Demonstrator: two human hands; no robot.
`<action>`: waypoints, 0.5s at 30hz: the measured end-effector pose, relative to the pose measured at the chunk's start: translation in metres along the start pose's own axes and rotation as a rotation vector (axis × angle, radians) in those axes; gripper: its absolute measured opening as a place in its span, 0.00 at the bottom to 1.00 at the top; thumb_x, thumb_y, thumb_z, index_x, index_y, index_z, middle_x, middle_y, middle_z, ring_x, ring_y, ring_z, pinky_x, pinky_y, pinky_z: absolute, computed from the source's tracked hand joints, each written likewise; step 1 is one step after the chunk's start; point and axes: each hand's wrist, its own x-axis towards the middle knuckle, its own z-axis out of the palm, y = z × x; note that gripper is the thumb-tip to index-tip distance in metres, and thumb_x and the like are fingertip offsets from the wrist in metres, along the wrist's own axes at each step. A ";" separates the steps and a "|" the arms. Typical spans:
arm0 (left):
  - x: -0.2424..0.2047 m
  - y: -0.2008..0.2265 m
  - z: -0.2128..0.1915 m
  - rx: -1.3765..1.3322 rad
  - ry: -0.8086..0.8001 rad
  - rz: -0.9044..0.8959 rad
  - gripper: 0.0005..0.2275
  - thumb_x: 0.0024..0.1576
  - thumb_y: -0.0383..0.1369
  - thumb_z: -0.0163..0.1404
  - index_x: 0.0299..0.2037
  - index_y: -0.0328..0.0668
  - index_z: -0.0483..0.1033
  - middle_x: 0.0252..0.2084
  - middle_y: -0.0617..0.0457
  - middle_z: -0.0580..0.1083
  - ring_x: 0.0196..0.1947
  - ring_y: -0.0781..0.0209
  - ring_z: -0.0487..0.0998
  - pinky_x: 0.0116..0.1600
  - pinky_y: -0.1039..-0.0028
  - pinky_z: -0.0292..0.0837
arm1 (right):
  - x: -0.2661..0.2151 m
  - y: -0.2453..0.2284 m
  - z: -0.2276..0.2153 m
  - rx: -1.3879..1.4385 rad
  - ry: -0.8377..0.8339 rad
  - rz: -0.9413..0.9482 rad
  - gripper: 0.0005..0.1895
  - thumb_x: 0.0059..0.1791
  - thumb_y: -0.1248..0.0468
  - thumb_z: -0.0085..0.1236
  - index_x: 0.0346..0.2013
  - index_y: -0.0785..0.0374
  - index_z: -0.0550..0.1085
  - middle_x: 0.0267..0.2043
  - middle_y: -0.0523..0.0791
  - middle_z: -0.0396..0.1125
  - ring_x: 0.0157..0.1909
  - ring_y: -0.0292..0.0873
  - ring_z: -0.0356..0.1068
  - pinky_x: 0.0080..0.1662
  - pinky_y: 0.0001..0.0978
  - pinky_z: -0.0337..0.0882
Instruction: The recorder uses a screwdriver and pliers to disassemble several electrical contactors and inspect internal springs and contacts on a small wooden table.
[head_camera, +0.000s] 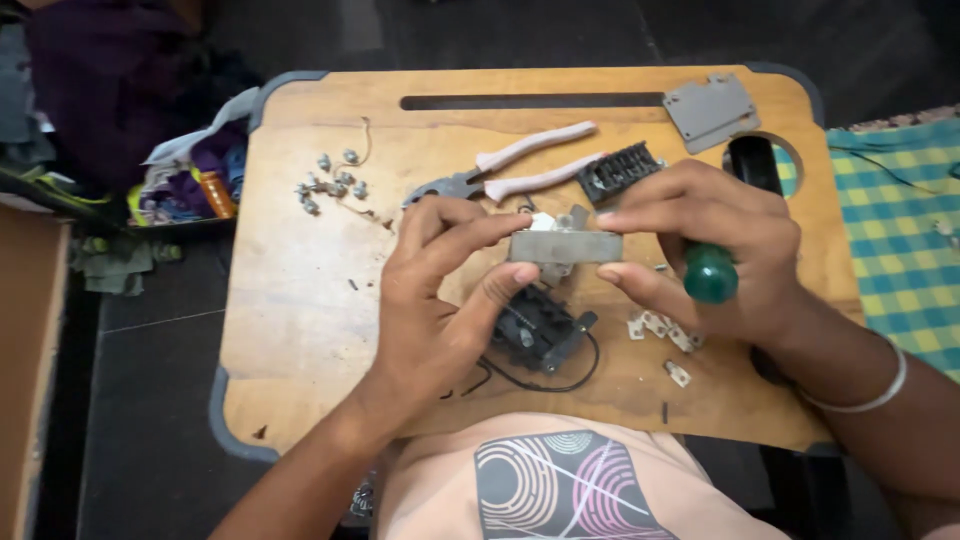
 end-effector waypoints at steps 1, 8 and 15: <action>0.000 0.000 0.000 0.011 0.002 0.004 0.15 0.57 0.29 0.63 0.54 0.42 0.81 0.46 0.52 0.71 0.51 0.58 0.73 0.60 0.71 0.70 | 0.000 0.001 -0.001 0.030 -0.011 0.027 0.19 0.44 0.68 0.73 0.47 0.67 0.79 0.45 0.49 0.73 0.26 0.28 0.63 0.28 0.19 0.62; 0.001 0.005 -0.002 0.016 -0.014 -0.001 0.14 0.57 0.31 0.63 0.53 0.39 0.81 0.46 0.51 0.71 0.51 0.58 0.73 0.60 0.71 0.70 | 0.002 0.003 -0.006 0.100 -0.055 0.058 0.17 0.45 0.66 0.71 0.46 0.67 0.78 0.46 0.49 0.74 0.25 0.27 0.64 0.28 0.19 0.62; 0.002 0.004 -0.001 -0.028 -0.036 -0.048 0.11 0.58 0.33 0.62 0.46 0.35 0.82 0.43 0.51 0.73 0.49 0.59 0.74 0.57 0.72 0.70 | 0.002 0.003 -0.006 0.117 -0.095 0.078 0.13 0.48 0.63 0.67 0.43 0.68 0.79 0.42 0.50 0.75 0.32 0.33 0.71 0.32 0.20 0.67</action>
